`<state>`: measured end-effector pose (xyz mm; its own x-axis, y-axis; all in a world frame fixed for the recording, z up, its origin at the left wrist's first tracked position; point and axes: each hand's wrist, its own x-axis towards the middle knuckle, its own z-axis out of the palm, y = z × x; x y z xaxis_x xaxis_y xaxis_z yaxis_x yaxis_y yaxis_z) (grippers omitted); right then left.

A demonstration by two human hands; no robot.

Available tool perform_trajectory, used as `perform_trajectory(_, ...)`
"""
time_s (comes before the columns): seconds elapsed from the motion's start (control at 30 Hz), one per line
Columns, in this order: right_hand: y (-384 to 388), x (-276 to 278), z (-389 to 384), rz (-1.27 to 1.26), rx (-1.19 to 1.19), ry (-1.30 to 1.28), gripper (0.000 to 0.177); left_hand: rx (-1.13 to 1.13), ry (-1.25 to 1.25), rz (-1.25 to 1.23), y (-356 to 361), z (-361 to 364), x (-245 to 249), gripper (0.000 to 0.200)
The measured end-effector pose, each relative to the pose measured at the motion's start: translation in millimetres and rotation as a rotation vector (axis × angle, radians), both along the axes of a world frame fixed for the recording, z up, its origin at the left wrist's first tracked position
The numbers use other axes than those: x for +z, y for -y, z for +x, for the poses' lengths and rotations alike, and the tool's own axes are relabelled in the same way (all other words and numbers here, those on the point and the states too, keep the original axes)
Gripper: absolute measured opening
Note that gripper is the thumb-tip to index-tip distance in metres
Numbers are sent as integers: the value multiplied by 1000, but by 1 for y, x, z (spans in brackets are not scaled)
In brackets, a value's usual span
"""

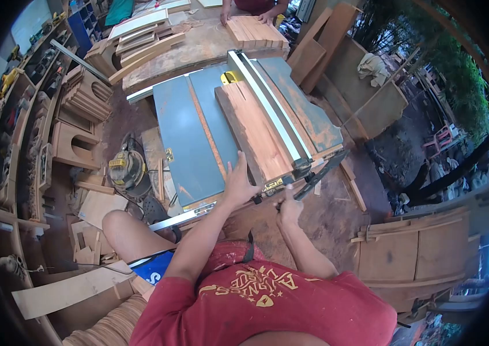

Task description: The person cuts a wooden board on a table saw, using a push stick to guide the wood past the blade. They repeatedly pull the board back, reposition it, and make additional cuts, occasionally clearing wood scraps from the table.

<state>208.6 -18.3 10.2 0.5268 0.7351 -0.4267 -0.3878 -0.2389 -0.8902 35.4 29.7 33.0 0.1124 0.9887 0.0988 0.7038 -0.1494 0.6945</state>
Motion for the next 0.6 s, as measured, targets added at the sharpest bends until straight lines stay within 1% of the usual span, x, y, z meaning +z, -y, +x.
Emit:
perform_trajectory(0.1,41,33,30,26,-37,88,26,-9,21,-50,-12,-5,6,130)
perform_trajectory(0.17,75,42,63,94,148,353,31,-16,34,-84,-19,-12,12,130)
perform_trajectory(0.23,99,60,91,49,273,433,41,-1,20,-10,-27,-15,2,130)
perform_trajectory(0.27,106,71,104,50,350,518,41,2,13,27,-31,-17,-1,130)
perform_trajectory(0.33,118,97,127,52,505,700,43,8,36,25,-39,-20,-2,131)
perform_trajectory(0.43,121,148,140,126,734,1053,44,10,35,38,-50,-25,-7,131)
perform_trajectory(0.47,117,173,136,97,803,1110,47,8,26,44,-53,-26,-9,131)
perform_trajectory(0.57,114,191,148,144,916,1228,51,2,40,31,-62,-31,-6,133)
perform_trajectory(0.6,111,200,147,104,909,1259,51,3,37,10,-63,-33,-3,133)
